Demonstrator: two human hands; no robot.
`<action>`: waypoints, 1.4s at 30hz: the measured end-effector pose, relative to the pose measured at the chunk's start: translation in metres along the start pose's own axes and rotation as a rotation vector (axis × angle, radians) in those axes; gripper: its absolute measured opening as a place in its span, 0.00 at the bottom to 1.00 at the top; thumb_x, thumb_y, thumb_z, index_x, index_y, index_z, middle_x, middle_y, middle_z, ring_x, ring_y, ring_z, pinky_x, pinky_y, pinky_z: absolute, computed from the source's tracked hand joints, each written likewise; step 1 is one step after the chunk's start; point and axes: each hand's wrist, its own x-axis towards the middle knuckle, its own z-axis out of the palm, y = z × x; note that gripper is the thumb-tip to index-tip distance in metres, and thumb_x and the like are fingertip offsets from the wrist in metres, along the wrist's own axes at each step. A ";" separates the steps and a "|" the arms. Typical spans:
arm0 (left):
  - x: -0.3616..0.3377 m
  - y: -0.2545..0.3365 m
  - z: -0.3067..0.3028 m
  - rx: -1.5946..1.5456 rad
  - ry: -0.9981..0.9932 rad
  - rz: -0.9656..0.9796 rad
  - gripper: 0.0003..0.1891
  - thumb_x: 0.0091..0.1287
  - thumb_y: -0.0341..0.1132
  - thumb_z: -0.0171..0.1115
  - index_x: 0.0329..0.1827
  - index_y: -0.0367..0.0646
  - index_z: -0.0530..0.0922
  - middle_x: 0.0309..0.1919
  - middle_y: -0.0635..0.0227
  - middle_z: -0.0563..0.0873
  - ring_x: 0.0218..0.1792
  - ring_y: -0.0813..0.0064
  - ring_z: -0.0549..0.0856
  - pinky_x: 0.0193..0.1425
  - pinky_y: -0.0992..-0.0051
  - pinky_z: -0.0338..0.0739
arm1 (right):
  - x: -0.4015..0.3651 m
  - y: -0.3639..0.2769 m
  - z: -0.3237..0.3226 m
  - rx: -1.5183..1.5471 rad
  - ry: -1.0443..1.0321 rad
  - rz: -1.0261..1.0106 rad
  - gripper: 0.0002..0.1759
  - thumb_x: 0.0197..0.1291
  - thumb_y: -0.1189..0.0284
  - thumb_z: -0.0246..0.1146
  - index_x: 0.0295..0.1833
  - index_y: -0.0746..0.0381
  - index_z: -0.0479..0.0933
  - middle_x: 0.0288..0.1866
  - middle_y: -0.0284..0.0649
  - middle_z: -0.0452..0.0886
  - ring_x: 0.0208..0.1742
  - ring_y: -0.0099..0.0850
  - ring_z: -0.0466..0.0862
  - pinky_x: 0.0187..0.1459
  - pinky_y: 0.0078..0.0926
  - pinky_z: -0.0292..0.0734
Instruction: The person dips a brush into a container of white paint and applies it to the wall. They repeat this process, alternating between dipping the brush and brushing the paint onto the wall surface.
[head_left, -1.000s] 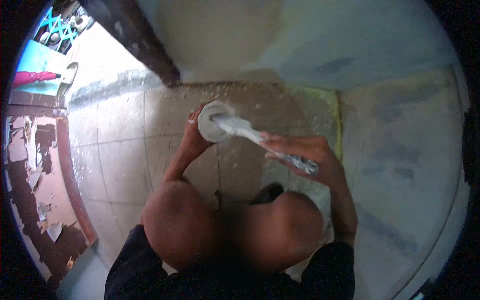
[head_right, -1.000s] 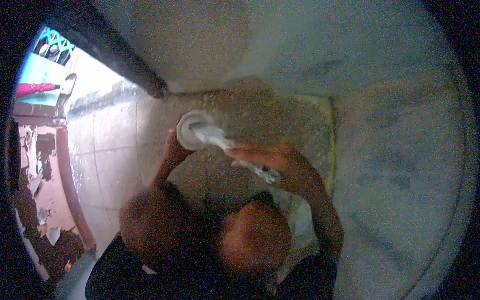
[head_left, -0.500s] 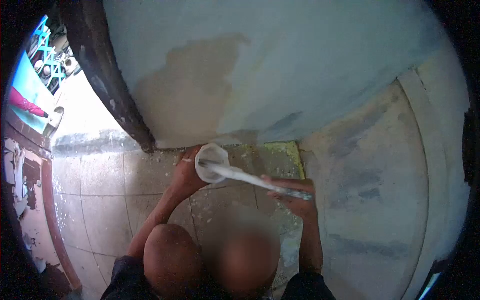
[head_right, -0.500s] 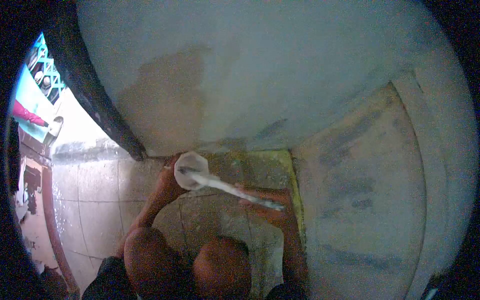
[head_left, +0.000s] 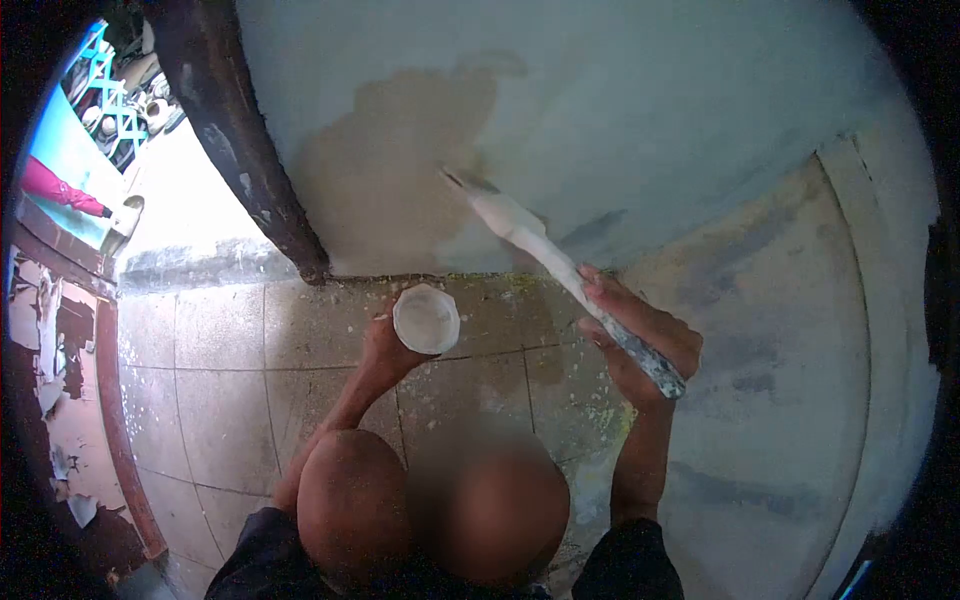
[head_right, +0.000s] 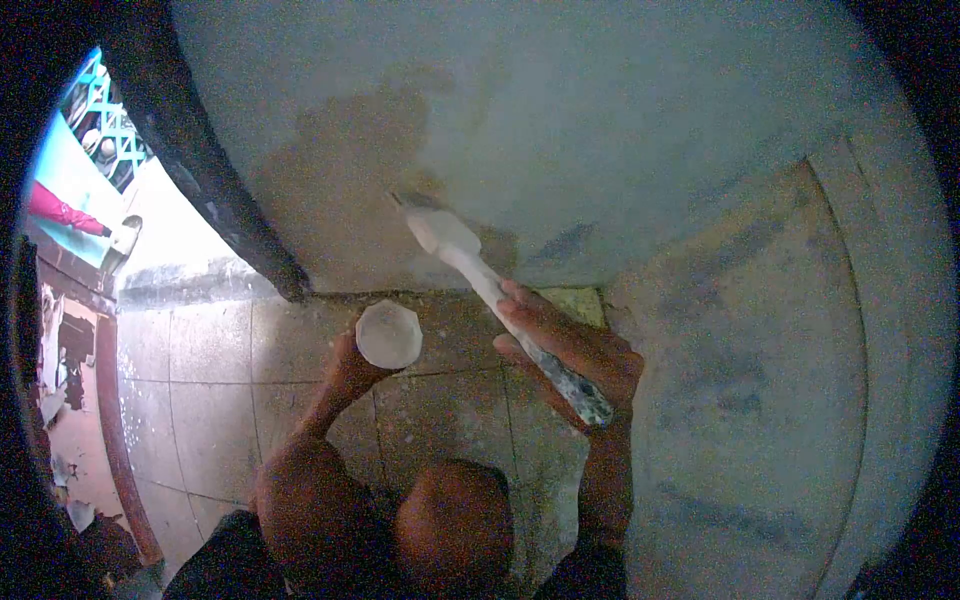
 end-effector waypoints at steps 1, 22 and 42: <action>-0.002 -0.005 0.002 -0.056 -0.014 -0.006 0.42 0.46 0.40 0.85 0.65 0.40 0.73 0.58 0.54 0.83 0.59 0.56 0.84 0.62 0.59 0.79 | 0.005 -0.005 -0.001 -0.058 -0.035 0.004 0.15 0.61 0.75 0.72 0.52 0.69 0.84 0.51 0.53 0.88 0.52 0.41 0.89 0.57 0.39 0.84; -0.012 -0.006 -0.015 -0.150 0.108 0.087 0.40 0.46 0.35 0.84 0.65 0.40 0.73 0.54 0.58 0.86 0.55 0.62 0.87 0.59 0.64 0.82 | -0.092 0.046 0.093 -0.371 -0.256 -0.263 0.25 0.54 0.76 0.76 0.58 0.64 0.81 0.56 0.50 0.86 0.54 0.41 0.88 0.46 0.37 0.90; -0.012 -0.008 -0.021 -0.102 0.053 -0.060 0.42 0.47 0.38 0.85 0.65 0.38 0.70 0.54 0.54 0.87 0.56 0.58 0.87 0.60 0.60 0.82 | -0.001 0.000 0.006 -0.584 0.131 -0.436 0.20 0.67 0.69 0.67 0.63 0.58 0.78 0.55 0.53 0.83 0.48 0.38 0.88 0.42 0.31 0.84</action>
